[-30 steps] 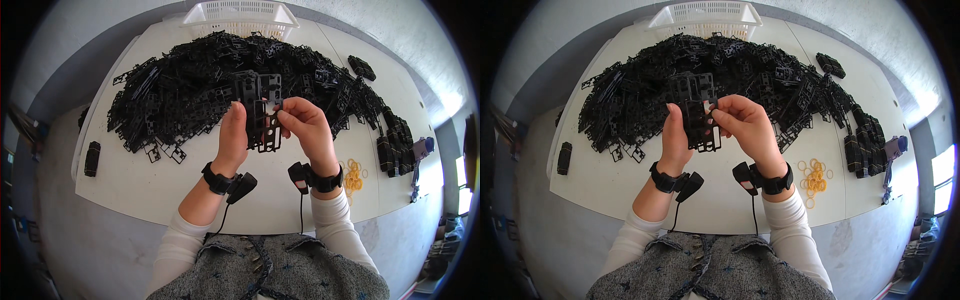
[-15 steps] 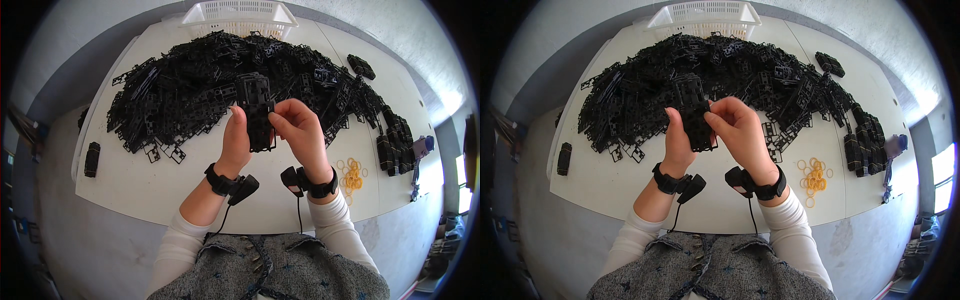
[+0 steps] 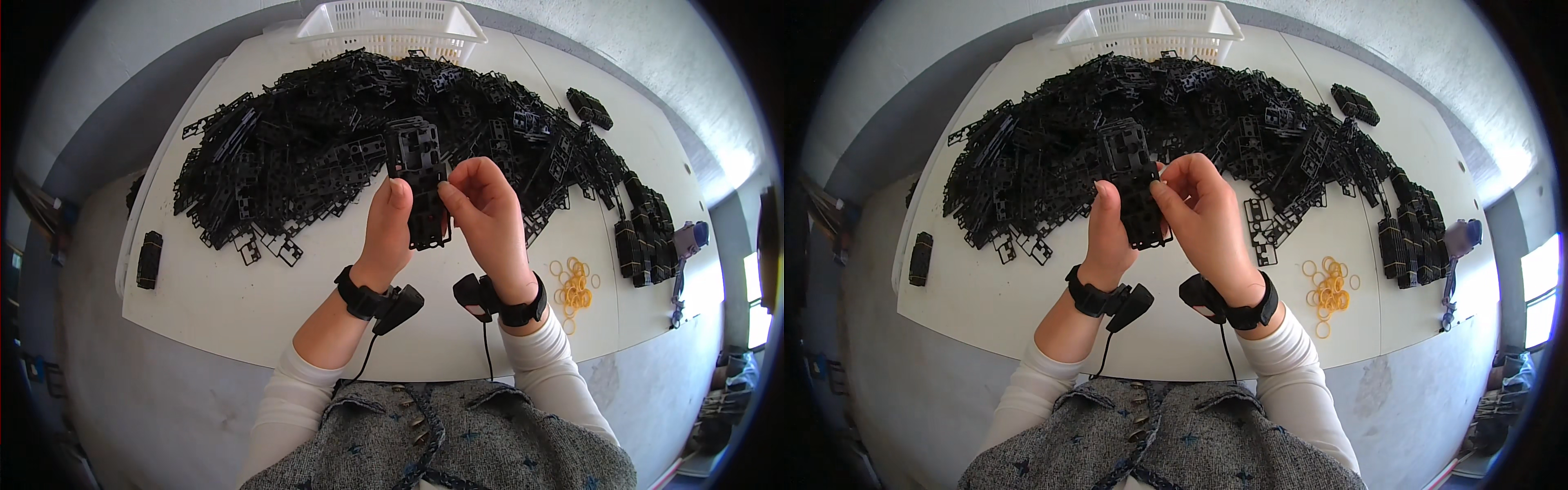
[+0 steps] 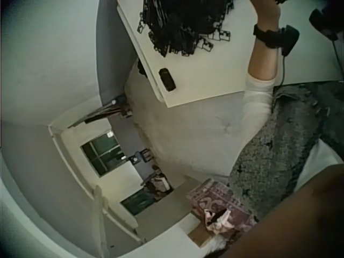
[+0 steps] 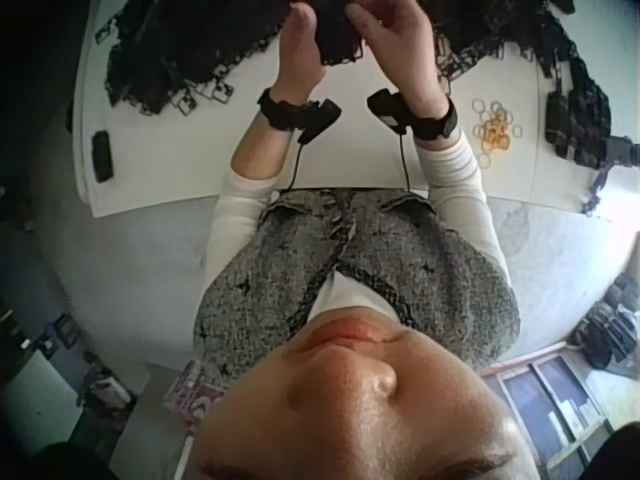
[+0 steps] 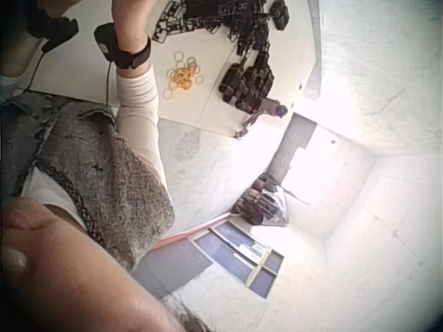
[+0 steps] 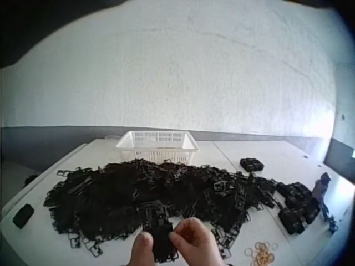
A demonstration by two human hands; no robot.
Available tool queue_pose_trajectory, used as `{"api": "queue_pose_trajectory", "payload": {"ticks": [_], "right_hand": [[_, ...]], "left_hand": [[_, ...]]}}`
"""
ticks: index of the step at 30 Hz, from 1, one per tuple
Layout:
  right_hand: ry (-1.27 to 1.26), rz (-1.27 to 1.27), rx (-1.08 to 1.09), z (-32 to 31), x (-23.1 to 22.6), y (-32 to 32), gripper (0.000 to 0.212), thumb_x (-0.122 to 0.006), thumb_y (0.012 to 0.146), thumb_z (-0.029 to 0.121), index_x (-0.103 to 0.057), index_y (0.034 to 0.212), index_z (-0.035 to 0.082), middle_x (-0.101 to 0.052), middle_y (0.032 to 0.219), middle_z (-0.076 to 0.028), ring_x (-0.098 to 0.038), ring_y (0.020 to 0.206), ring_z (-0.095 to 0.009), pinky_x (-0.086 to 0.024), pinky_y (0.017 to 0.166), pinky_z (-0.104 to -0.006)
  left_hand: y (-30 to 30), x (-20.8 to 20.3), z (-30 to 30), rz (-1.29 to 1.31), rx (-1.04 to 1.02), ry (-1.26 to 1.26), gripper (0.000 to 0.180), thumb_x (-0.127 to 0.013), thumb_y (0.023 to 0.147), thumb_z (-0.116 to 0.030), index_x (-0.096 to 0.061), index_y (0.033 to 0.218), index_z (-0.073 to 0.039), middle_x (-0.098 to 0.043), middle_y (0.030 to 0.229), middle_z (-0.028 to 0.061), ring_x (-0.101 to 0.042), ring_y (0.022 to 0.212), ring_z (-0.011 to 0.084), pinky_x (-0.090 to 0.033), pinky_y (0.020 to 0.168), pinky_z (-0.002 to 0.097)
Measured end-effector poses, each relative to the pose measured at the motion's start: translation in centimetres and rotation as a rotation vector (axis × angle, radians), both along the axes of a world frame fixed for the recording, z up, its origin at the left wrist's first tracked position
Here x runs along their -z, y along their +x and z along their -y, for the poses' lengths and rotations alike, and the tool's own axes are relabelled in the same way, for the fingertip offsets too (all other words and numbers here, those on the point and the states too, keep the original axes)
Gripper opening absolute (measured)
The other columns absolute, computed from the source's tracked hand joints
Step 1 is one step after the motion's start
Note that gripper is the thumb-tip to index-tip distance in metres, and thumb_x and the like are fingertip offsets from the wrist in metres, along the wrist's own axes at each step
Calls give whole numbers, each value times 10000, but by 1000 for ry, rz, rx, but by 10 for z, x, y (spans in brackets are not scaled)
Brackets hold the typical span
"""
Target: The person secures a stack of black plastic components with rubber bands by hand, sets it aside, and then gathers individual plastic components from a pile to assemble a new stack.
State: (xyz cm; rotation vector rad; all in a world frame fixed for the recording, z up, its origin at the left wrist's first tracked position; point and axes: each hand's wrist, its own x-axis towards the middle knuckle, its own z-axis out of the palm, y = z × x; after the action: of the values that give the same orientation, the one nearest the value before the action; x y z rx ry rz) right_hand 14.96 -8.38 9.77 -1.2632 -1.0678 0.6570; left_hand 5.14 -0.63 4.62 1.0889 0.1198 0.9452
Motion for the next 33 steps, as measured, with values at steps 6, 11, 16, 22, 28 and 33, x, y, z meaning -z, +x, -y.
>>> {"api": "queue_pose_trajectory", "payload": {"ticks": [6, 11, 16, 22, 28, 33], "right_hand": [[12, 8, 11, -2, 5, -4, 121, -555, 873, 42, -518, 985, 13, -544, 798, 10, -494, 634, -30, -415, 528, -173], [-23, 79, 17, -2, 3, -5, 130, -549, 878, 50, -512, 996, 9, -544, 817, 5, -490, 656, -33, -408, 504, -173], [75, 245, 148, -9, 14, -6, 140, -575, 855, 57, -522, 976, 10, -520, 778, -5, -479, 663, -72, -406, 540, -210], [137, 410, 239, -12, 18, -6, 119, -620, 805, 61, -522, 845, 8, -480, 731, -39, -482, 768, -173, -414, 703, -310], [71, 443, 144, -9, 14, 1, 119, -551, 881, 78, -490, 795, 22, -492, 710, 4, -454, 593, -55, -383, 490, -202], [-7, 248, 68, -7, 12, 0, 145, -542, 889, 90, -482, 779, 18, -484, 640, 15, -471, 579, -58, -379, 491, -200]], "left_hand": [[-1, -2, 1, 18, -7, -21, 669, -435, 833, -643, -518, 1020, -6, -590, 844, 68, -590, 672, 129, -497, 564, 237], [0, -8, 1, 45, 49, -33, 706, -398, 829, -667, -522, 1036, -3, -594, 842, 67, -590, 657, 125, -499, 554, 236], [4, -13, 7, 45, -15, -141, 721, -351, 838, -674, -527, 1042, -6, -597, 835, 61, -593, 670, 127, -506, 571, 240], [4, -14, 8, 37, -93, -186, 710, -309, 850, -671, -538, 1008, -17, -595, 808, 52, -590, 672, 126, -503, 581, 245], [1, -6, 1, 19, -5, -170, 723, -249, 852, -683, -546, 942, -30, -586, 771, 41, -572, 639, 124, -484, 555, 246], [1, -5, 0, -8, 2, -188, 746, -213, 848, -695, -549, 933, -34, -586, 762, 39, -566, 624, 126, -476, 551, 247]]}}
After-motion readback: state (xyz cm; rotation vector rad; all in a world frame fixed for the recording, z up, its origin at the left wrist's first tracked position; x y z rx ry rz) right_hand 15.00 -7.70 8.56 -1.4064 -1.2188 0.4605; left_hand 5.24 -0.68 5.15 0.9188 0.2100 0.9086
